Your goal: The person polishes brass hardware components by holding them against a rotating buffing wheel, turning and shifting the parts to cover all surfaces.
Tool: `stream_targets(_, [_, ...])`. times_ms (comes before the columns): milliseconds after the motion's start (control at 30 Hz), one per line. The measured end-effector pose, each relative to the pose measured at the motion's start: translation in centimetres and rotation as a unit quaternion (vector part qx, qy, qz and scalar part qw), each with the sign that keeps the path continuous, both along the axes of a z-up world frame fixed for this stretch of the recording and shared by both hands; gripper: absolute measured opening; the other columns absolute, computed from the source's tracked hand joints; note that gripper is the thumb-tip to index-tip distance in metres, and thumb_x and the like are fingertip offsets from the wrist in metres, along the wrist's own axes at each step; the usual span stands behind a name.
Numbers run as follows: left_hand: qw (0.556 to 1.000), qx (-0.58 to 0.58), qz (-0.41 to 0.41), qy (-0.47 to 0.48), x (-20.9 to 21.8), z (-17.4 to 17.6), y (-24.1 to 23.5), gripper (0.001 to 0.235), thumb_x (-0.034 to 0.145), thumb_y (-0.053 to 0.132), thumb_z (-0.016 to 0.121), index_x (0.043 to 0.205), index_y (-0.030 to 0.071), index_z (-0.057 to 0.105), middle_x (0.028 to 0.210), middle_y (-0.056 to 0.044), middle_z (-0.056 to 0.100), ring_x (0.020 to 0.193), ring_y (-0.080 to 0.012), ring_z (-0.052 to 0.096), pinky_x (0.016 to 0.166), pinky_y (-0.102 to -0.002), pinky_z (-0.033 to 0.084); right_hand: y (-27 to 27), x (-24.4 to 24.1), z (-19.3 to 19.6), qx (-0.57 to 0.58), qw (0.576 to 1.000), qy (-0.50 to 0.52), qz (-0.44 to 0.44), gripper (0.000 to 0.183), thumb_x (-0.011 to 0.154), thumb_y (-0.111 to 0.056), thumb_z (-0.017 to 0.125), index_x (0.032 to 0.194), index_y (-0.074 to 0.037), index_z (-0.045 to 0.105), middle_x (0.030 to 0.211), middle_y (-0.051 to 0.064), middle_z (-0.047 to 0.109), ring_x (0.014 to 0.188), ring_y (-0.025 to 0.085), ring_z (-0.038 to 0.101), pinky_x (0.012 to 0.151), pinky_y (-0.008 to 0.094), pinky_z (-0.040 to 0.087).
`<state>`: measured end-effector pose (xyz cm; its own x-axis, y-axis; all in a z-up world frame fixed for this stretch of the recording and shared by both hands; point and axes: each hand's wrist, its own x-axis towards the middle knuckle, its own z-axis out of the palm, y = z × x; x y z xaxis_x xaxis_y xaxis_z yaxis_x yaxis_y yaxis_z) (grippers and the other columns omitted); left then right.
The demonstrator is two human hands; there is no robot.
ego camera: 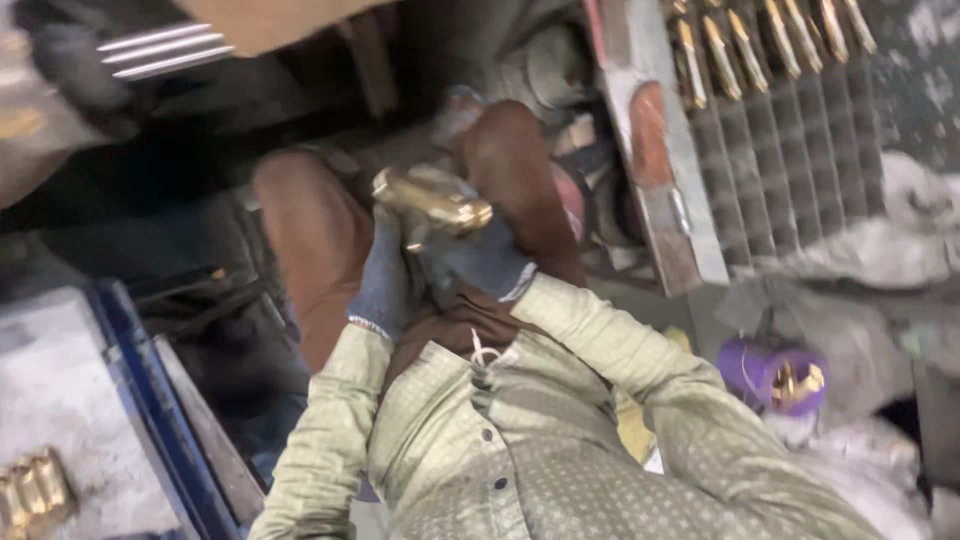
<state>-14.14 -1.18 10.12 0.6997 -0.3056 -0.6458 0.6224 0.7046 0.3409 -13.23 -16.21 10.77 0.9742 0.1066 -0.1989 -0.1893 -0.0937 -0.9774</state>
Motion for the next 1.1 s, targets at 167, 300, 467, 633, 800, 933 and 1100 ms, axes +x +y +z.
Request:
stream_targets(167, [0.997, 0.030, -0.007, -0.068, -0.5, 0.1, -0.5, 0.027, 0.105, 0.031, 0.051, 0.104, 0.006, 0.062, 0.067, -0.001, 0.055, 0.045, -0.0111, 0.046, 0.035, -0.027, 0.033, -8.1, -1.6, 2.6, -0.216, 0.937, -0.261, 0.088, 0.056, 0.090, -0.030, 0.081, 0.132, 0.001, 0.061, 0.122, 0.021, 0.070, 0.114, 0.033, 0.067, 0.100, 0.043, 0.054])
stream_targets(300, [0.996, 0.037, 0.025, -0.083, -0.5, -0.4, 1.3, 0.025, 0.106, 0.024, 0.046, 0.101, 0.005, 0.060, 0.061, 0.000, 0.048, 0.044, -0.0121, 0.041, 0.036, -0.028, 0.032, -17.5, -2.2, 0.2, -0.388, 0.901, -0.019, -0.192, 0.075, 0.097, -0.041, 0.067, 0.153, 0.004, 0.045, 0.127, 0.028, 0.063, 0.122, 0.043, 0.061, 0.105, 0.048, 0.050])
stream_targets(467, [0.988, 0.024, 0.048, -0.143, -0.7, -0.2, 2.4, 0.028, 0.111, 0.022, 0.046, 0.117, 0.001, 0.063, 0.064, -0.003, 0.050, 0.048, -0.0137, 0.043, 0.039, -0.029, 0.034, -26.3, -5.9, -6.3, -0.728, 0.655, -0.133, -0.155, 0.061, 0.096, -0.034, 0.067, 0.141, 0.004, 0.052, 0.139, 0.025, 0.060, 0.131, 0.040, 0.053, 0.112, 0.052, 0.039])
stream_targets(633, [0.993, 0.050, 0.058, -0.093, -0.5, -0.2, 2.0, 0.034, 0.106, 0.027, 0.043, 0.118, 0.002, 0.063, 0.078, -0.009, 0.063, 0.047, -0.0133, 0.047, 0.037, -0.028, 0.036, -29.9, -8.8, -12.2, -0.738, 0.640, -0.073, -0.201, 0.048, 0.094, -0.030, 0.064, 0.130, 0.002, 0.065, 0.121, 0.024, 0.062, 0.112, 0.042, 0.057, 0.097, 0.054, 0.045])
stream_targets(800, [0.984, 0.134, 0.049, -0.109, -0.1, 0.6, 1.8, 0.035, 0.104, 0.028, 0.040, 0.113, 0.004, 0.064, 0.078, -0.007, 0.066, 0.050, -0.0141, 0.055, 0.040, -0.029, 0.040, -31.7, -8.0, -14.3, -0.853, 0.514, 0.087, 0.021, 0.024, 0.092, -0.029, 0.058, 0.086, -0.012, 0.074, 0.093, 0.013, 0.069, 0.088, 0.036, 0.066, 0.065, 0.053, 0.050])
stream_targets(933, [0.960, 0.193, 0.034, -0.202, -0.3, 2.2, 2.9, 0.032, 0.108, 0.028, 0.044, 0.105, 0.003, 0.064, 0.063, -0.005, 0.055, 0.042, -0.0124, 0.046, 0.036, -0.029, 0.035, -28.7, -9.4, -8.7, -0.586, 0.744, -0.175, -0.269, 0.027, 0.115, -0.020, 0.053, 0.118, 0.000, 0.071, 0.108, 0.015, 0.072, 0.096, 0.032, 0.066, 0.081, 0.047, 0.053])
stream_targets(1100, [0.951, 0.237, 0.025, -0.198, 0.6, 3.1, 2.9, 0.035, 0.110, 0.032, 0.046, 0.105, 0.003, 0.065, 0.065, -0.002, 0.058, 0.044, -0.0090, 0.044, 0.038, -0.027, 0.034, -18.3, -8.1, 3.0, 0.012, 0.975, -0.019, -0.222, 0.035, 0.111, -0.023, 0.053, 0.131, 0.002, 0.067, 0.094, 0.006, 0.065, 0.075, 0.011, 0.057, 0.066, 0.026, 0.048])
